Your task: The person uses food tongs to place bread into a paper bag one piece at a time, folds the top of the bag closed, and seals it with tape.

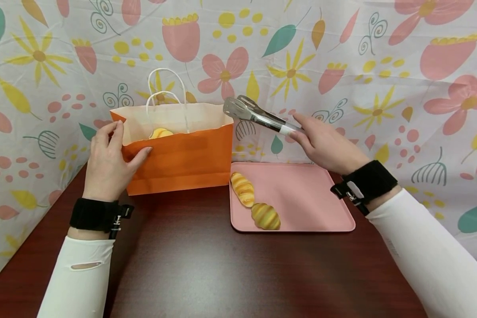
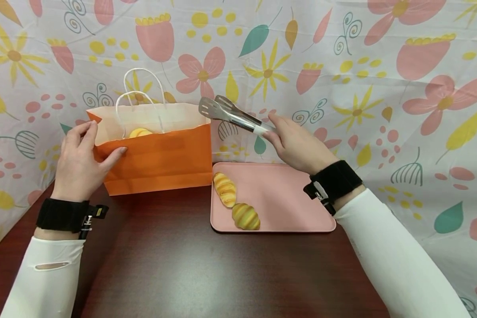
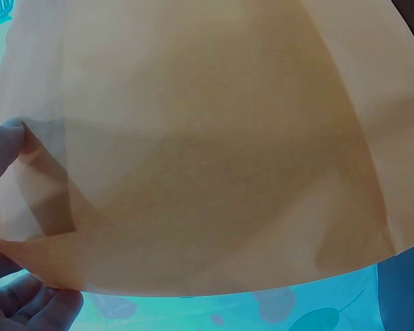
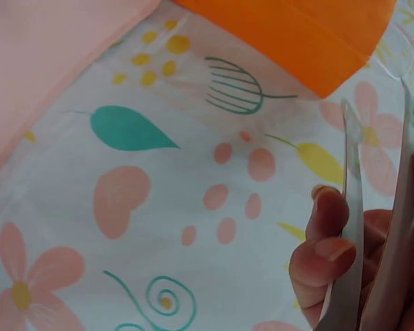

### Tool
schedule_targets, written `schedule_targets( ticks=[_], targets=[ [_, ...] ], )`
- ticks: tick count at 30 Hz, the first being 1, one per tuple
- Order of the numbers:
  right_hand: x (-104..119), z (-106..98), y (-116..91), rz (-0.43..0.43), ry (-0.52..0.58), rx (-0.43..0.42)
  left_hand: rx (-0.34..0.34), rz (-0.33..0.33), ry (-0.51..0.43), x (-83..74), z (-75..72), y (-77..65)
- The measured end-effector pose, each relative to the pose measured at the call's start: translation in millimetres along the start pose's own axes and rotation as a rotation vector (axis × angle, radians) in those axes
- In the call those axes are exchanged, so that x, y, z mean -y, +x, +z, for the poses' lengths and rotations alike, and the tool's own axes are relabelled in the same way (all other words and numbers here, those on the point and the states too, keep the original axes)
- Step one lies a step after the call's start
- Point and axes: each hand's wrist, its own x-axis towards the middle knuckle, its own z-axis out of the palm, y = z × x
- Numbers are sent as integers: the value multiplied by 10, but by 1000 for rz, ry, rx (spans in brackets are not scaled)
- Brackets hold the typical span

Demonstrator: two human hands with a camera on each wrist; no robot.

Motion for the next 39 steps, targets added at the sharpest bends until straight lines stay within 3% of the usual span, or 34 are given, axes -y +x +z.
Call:
schedule_targets(
  ticks=[3,9,17,25,31,39],
  targets=[
    [-37,57,-105,6,20,-36,-2,1,1,4,2,1],
    [-105,195,-342,115,45,-56,2,-5,5,12,10,7],
    [-189,440,-572,152,48,-85,4,-9,4,6,5,11],
    [-203,687,-806,220,39,9,-5,-2,2,8,4,17],
    [-182,901,-914,237,-32,78,-5,-1,2,9,1,14],
    [-129,1133,-951,171,-125,92,-8,9,4,7,3,0]
  ],
)
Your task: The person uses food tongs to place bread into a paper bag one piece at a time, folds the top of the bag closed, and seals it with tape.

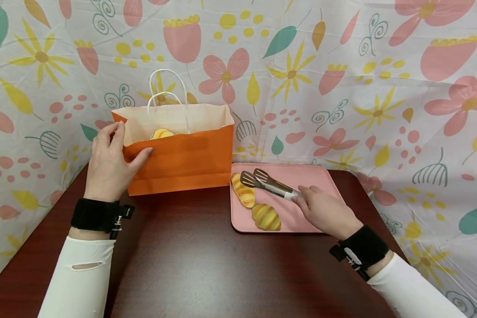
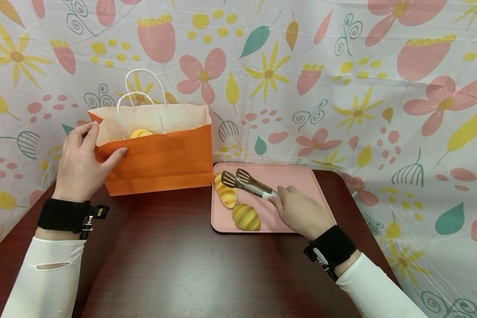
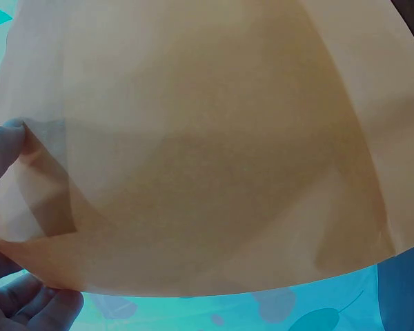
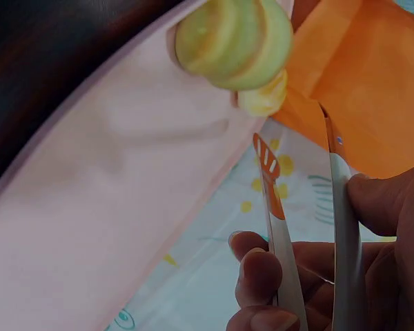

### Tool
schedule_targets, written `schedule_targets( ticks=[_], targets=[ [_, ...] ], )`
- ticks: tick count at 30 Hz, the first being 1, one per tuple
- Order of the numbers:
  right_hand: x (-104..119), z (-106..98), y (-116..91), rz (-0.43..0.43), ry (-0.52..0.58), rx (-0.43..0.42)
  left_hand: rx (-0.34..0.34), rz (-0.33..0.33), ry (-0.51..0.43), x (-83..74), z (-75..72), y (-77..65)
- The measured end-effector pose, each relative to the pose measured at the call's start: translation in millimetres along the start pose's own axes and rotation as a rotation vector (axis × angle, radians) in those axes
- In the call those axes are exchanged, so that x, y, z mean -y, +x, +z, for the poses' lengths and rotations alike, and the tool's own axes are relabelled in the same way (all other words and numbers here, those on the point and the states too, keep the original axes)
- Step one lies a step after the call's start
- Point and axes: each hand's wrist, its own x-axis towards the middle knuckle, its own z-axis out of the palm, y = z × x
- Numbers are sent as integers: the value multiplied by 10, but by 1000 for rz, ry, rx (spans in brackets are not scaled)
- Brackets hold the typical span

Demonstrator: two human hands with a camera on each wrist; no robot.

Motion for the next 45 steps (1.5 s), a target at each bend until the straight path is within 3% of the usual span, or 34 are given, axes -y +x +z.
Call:
schedule_targets(
  ticks=[15,33,45],
  targets=[
    [124,139,-3,-40,-45,-47,7,-7,-2,4,5,2],
    [288,336,-31,8,-114,-112,11,-9,1,10,13,0],
    [332,352,-17,-1,-175,-147,0,-2,1,9,10,-2]
  ],
)
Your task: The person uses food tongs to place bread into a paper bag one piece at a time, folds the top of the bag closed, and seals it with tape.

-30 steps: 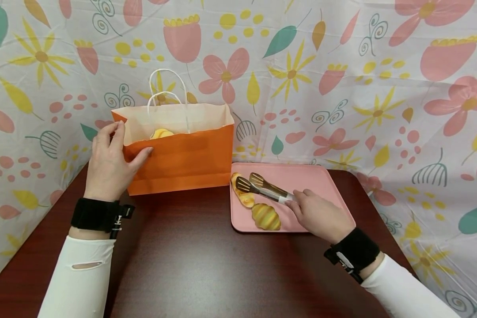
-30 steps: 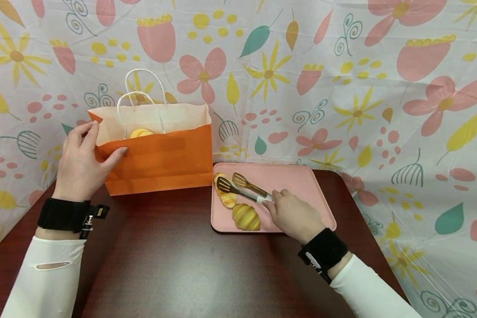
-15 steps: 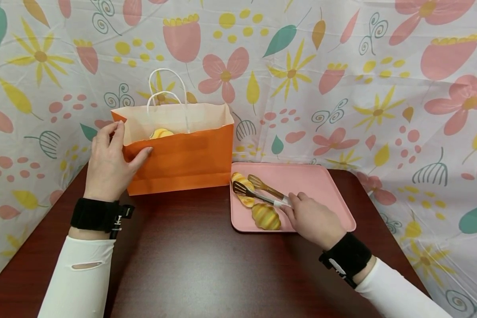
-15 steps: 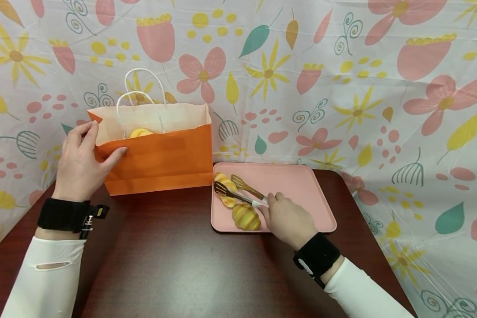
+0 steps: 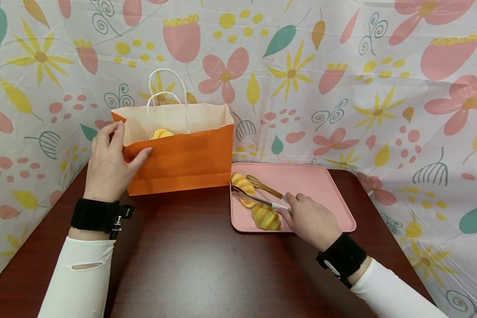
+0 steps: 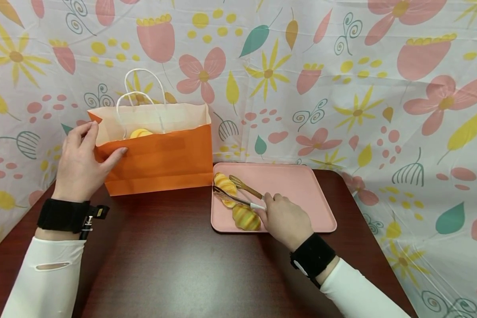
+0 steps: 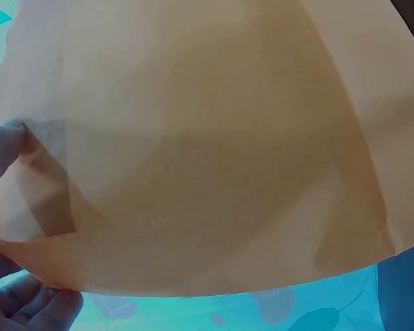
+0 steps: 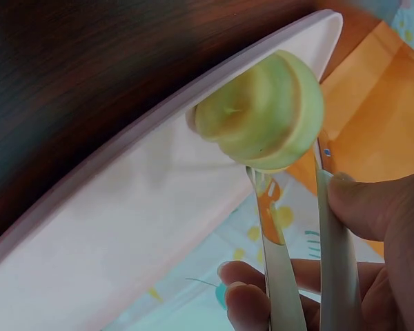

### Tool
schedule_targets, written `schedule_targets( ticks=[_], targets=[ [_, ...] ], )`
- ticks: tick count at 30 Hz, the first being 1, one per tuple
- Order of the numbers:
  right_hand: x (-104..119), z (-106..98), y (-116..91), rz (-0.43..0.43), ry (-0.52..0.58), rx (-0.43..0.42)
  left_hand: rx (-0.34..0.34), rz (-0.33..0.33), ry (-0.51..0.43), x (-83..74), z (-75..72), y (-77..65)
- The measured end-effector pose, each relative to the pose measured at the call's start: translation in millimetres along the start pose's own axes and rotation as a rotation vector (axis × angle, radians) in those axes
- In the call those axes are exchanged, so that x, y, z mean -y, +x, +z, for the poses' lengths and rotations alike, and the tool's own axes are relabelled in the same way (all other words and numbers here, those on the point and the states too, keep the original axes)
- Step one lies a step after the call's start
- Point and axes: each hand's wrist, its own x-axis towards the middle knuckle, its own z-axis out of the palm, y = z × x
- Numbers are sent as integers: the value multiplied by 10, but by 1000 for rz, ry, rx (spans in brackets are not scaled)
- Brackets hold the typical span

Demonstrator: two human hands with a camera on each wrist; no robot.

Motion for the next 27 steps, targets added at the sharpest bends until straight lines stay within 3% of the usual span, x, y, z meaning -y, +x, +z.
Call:
schedule_targets(
  ticks=[8,27],
  targets=[
    [-21,0,3,-35,-26,-44,-6,2,1,-7,-2,-8],
    [-80,10,-18,-44,-24,-60,-7,7,-1,2,11,-2]
  ],
)
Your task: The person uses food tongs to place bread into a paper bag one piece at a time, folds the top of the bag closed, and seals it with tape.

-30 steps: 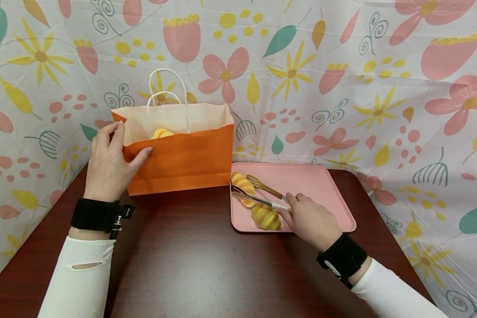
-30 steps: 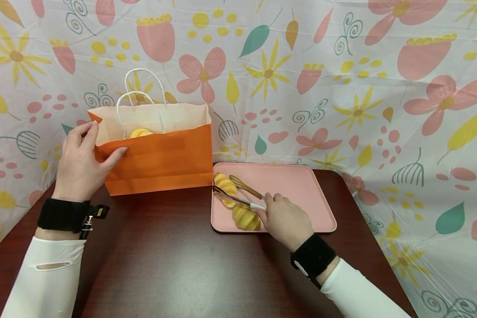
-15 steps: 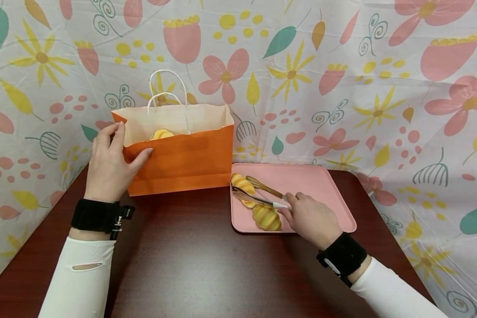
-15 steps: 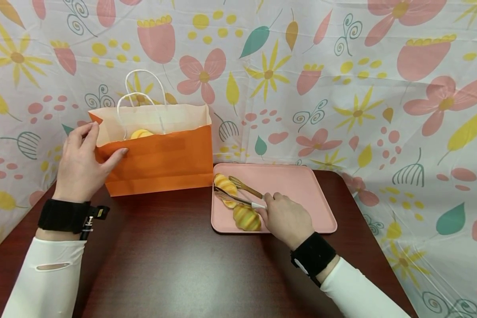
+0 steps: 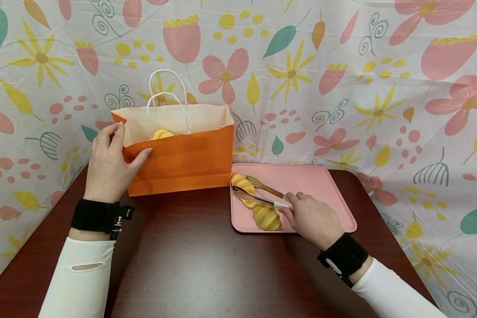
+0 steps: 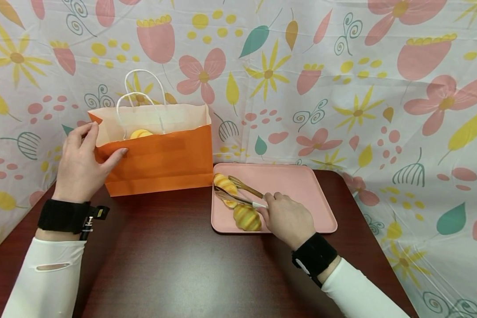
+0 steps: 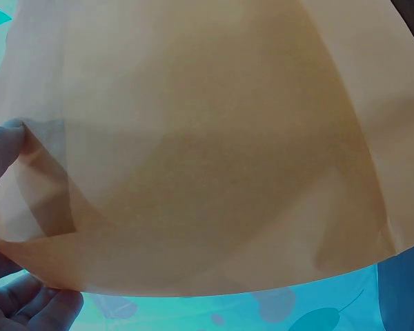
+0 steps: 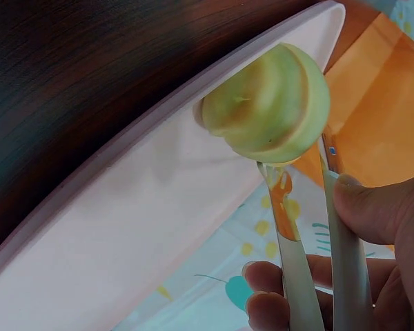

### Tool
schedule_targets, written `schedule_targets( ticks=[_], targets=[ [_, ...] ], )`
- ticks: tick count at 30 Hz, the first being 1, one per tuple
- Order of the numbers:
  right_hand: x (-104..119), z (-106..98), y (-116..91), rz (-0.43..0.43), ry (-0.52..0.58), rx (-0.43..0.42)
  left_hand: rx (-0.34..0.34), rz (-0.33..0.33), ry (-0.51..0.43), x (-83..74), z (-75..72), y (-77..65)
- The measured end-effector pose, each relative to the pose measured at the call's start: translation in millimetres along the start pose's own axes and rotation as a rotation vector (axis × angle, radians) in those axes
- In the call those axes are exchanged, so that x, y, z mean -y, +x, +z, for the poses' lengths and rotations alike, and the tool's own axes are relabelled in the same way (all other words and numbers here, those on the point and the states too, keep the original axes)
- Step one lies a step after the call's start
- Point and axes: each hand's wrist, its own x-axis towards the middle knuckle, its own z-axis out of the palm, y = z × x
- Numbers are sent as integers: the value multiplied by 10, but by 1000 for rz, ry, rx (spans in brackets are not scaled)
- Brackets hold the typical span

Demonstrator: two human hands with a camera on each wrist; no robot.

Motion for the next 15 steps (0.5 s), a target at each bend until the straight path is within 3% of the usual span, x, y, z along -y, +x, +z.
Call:
schedule_targets(
  ticks=[15],
  targets=[
    [-63,-29,29,24,18,-4,-5,6,-4,6,-4,3]
  ],
)
